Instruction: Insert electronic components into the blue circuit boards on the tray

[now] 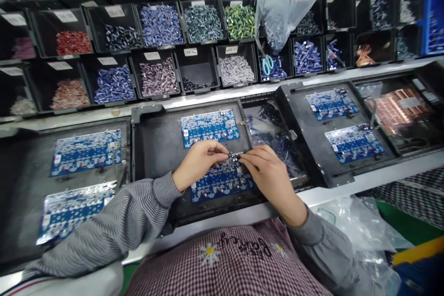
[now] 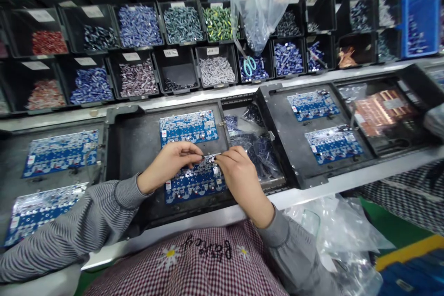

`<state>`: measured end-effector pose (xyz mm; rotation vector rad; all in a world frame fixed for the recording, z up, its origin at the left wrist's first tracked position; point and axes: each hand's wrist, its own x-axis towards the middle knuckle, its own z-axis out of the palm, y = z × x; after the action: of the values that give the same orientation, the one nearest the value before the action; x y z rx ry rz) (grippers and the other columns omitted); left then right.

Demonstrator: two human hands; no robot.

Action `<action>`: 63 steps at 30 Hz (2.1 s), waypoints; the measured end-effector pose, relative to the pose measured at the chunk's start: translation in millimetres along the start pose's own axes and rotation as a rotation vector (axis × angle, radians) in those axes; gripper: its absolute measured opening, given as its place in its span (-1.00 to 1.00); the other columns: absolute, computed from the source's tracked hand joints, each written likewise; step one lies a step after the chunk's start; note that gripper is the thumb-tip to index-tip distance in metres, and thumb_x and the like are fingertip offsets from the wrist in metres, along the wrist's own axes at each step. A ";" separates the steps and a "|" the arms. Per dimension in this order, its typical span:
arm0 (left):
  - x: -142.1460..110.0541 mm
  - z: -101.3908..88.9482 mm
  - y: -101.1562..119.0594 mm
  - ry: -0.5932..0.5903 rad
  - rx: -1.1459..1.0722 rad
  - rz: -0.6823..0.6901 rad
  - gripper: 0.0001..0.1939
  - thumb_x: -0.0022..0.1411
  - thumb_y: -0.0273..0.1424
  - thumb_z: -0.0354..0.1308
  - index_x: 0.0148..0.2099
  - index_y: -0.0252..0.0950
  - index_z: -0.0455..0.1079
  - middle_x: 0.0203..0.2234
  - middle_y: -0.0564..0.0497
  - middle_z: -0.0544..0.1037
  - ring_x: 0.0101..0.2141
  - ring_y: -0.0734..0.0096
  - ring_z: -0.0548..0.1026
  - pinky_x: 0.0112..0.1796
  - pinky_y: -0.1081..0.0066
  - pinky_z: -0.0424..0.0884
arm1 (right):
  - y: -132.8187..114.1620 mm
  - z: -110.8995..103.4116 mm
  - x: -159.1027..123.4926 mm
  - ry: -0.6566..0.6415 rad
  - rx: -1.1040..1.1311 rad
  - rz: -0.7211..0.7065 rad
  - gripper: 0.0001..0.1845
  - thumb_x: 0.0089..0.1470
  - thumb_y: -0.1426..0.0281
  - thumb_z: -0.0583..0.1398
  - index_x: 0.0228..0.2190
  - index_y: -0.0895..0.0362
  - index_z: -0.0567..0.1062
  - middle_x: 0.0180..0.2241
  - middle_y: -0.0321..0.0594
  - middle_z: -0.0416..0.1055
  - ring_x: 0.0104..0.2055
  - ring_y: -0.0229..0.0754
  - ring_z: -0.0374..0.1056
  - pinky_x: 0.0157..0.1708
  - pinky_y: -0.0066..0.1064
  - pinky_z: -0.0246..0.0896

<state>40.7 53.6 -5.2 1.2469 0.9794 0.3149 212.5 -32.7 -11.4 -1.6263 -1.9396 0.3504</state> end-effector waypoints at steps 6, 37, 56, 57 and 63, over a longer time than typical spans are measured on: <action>23.8 -22.0 37.9 -0.170 0.036 0.000 -0.91 0.12 -0.46 0.18 -0.31 -0.39 0.44 -0.47 -0.02 0.52 -0.46 0.44 0.45 -0.37 0.39 0.40 | -8.8 -15.1 40.8 0.107 0.175 -0.079 -0.82 0.11 0.47 0.16 -0.27 0.04 0.54 -0.36 -0.24 0.49 -0.25 -0.15 0.35 -0.19 -0.23 0.33; 110.0 -132.0 115.0 0.192 -0.437 0.023 -0.77 0.33 -0.58 -0.05 -0.33 -0.38 0.39 -0.43 -0.01 0.48 -0.36 0.55 0.42 -0.34 0.53 0.35 | 53.9 17.4 137.1 -0.188 0.009 -0.177 -0.76 0.11 0.61 0.02 -0.45 0.16 0.43 -0.36 -0.11 0.36 -0.20 -0.08 0.17 -0.20 -0.23 0.17; 80.6 -62.8 35.1 0.038 -0.108 -0.100 -0.90 0.18 -0.57 0.13 -0.28 -0.46 0.47 -0.51 -0.06 0.55 -0.49 0.50 0.50 -0.46 0.55 0.39 | 53.8 17.6 136.3 -0.265 -0.079 -0.211 -0.71 0.20 0.57 -0.02 -0.32 0.17 0.49 -0.27 -0.09 0.38 -0.13 -0.08 0.16 -0.21 -0.24 0.15; 80.7 -63.2 35.1 0.032 -0.113 -0.099 -0.89 0.19 -0.57 0.11 -0.30 -0.46 0.47 -0.50 -0.07 0.55 -0.48 0.50 0.50 -0.47 0.56 0.39 | 54.6 17.9 135.6 -0.260 -0.055 -0.206 -0.72 0.20 0.55 -0.01 -0.32 0.17 0.50 -0.28 -0.10 0.39 -0.14 -0.08 0.17 -0.21 -0.24 0.15; 81.9 -66.4 33.3 0.000 -0.064 -0.049 -0.89 0.19 -0.52 0.14 -0.30 -0.45 0.49 -0.53 -0.06 0.54 -0.56 0.55 0.44 -0.51 0.56 0.34 | 58.1 20.9 132.2 -0.178 0.021 -0.169 -0.72 0.18 0.54 0.01 -0.31 0.13 0.51 -0.29 -0.11 0.41 -0.16 -0.08 0.21 -0.19 -0.21 0.19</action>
<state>47.1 163.8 -11.7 1.1630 0.9914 0.3058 235.5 110.7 -25.3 -1.4472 -2.1811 0.4581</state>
